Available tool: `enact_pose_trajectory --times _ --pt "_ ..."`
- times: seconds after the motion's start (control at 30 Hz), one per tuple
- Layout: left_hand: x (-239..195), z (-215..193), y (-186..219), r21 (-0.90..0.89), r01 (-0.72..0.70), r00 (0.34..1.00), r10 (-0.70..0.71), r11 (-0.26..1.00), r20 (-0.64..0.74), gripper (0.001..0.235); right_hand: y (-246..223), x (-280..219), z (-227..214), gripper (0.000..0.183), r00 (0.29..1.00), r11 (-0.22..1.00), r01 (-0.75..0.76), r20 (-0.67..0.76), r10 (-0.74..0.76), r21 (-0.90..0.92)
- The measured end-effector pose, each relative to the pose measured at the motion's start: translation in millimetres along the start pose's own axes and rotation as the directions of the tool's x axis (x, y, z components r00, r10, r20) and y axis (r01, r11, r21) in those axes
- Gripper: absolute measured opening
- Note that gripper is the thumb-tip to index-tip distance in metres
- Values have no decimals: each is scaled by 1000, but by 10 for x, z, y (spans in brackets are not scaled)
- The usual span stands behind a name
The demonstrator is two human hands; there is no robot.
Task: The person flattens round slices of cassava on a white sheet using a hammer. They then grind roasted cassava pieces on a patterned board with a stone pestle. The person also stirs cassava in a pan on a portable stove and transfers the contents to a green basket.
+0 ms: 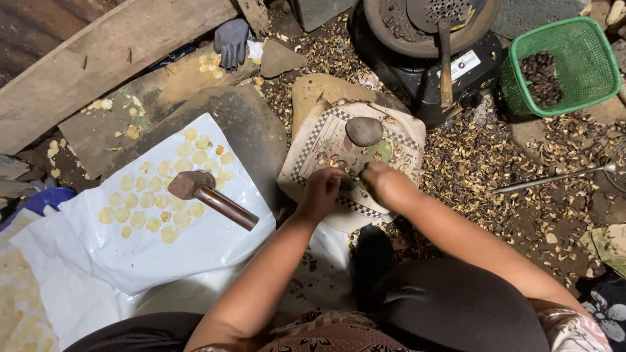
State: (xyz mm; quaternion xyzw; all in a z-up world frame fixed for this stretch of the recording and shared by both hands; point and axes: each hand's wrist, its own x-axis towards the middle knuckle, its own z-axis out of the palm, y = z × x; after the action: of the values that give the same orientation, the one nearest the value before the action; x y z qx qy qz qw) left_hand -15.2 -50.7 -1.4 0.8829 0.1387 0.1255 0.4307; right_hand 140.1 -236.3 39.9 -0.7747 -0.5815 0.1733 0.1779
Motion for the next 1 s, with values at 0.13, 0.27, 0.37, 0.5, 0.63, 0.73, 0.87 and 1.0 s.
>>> enact_pose_trajectory --times 0.13,0.27,0.37,0.5,0.63,0.73,0.87,1.0 --pt "-13 -131 140 -538 380 913 -398 752 90 19 249 -28 118 15 918 871 -376 2 396 317" --pt "-3 -236 280 -744 453 855 -476 492 205 23 183 -22 -37 14 869 803 -452 -12 495 388" --pt "-21 -13 55 -337 353 931 -364 873 30 14 139 -8 -67 13 865 803 -443 -45 500 399" --pt "115 -16 183 -68 241 968 -245 968 -49 18 -62 17 -185 16 835 725 -507 56 547 466" --pt "262 149 55 189 40 999 -40 981 -5 10 -25 50 -151 19 842 699 -491 76 534 519" --pt "287 39 210 310 -52 998 36 949 59 9 50 34 -80 20 836 679 -492 78 543 545" --pt "321 40 204 583 -138 986 53 801 160 11 293 36 185 19 840 645 -460 64 539 610" --pt "390 91 177 640 -185 980 93 746 176 12 97 23 -111 22 884 635 -381 65 462 672"
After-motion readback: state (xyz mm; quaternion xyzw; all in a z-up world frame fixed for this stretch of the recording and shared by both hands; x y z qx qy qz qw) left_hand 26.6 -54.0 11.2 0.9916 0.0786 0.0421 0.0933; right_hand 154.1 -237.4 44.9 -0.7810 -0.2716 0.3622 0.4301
